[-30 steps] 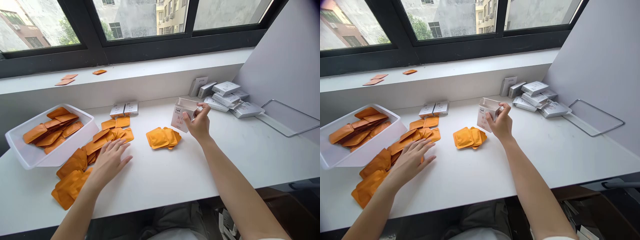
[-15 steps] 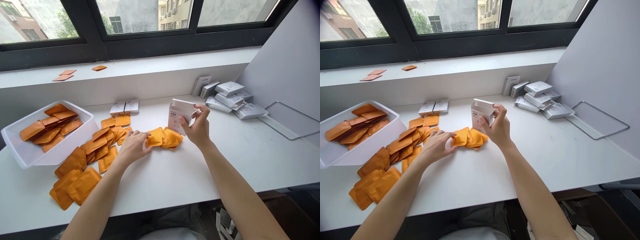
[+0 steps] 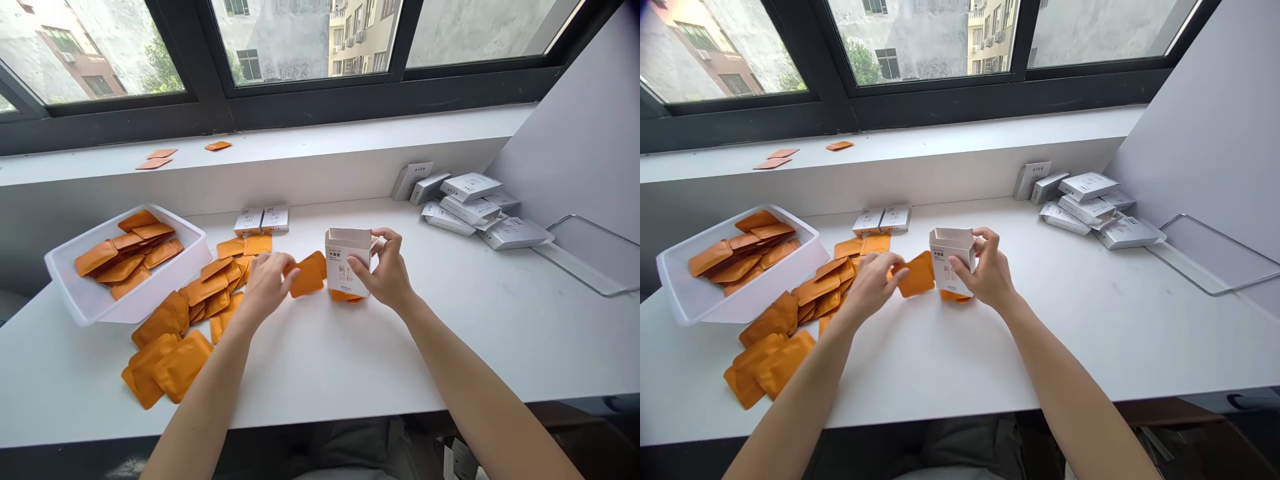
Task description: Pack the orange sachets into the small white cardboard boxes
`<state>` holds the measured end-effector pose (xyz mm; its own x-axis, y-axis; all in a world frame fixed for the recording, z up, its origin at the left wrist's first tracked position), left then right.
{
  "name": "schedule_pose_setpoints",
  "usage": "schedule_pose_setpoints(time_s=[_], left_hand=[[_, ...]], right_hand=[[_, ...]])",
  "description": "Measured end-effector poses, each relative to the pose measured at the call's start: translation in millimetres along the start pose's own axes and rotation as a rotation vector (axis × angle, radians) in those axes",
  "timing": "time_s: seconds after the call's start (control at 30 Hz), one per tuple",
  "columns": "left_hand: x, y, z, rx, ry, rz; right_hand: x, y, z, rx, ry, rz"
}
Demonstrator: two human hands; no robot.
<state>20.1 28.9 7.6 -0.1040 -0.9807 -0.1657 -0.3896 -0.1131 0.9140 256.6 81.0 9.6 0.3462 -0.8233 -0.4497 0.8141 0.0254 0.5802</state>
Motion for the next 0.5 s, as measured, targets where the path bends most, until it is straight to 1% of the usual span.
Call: schedule_pose_setpoints(time_s=[0.1, 0.2, 0.23, 0.3, 0.37, 0.4, 0.43, 0.5], left_hand=[[3.6, 13.1, 8.4, -0.025, 0.031, -0.182], [4.8, 20.5, 16.5, -0.059, 0.013, -0.299], [5.5, 23.5, 17.9, -0.029, 0.005, -0.34], [7.6, 31.1, 16.6, 0.151, 0.005, -0.426], [9.5, 38.5, 7.9, 0.405, -0.01, -0.511], [9.9, 41.2, 1.0, 0.498, -0.029, -0.537], [9.7, 42.8, -7.0, 0.547, -0.059, -0.549], [7.9, 43.0, -22.7, 0.538, -0.143, -0.548]], right_hand=[[1.1, -1.7, 1.3, -0.013, 0.003, 0.05], [1.5, -1.0, 4.1, -0.019, 0.016, 0.077], [1.4, -0.4, 5.2, -0.014, 0.024, 0.079], [1.6, 0.3, 8.0, 0.014, 0.058, 0.078], [2.3, -0.4, 11.2, 0.054, 0.108, 0.081], [2.9, -1.5, 12.9, 0.066, 0.136, 0.092], [3.7, -3.0, 14.7, 0.067, 0.168, 0.108], [5.6, -6.7, 18.8, 0.034, 0.227, 0.147]])
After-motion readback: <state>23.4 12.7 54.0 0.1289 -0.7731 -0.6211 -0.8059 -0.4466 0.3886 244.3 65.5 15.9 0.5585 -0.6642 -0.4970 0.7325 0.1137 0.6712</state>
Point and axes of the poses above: each hand's wrist, its own x-axis away from the middle knuckle, its own y-axis out of the back of the hand, z = x × y, the point moved 1 cm from there along -x, towards the middle knuckle, and after that the axes turned 8 degrees about z, right-handed, at the moved point
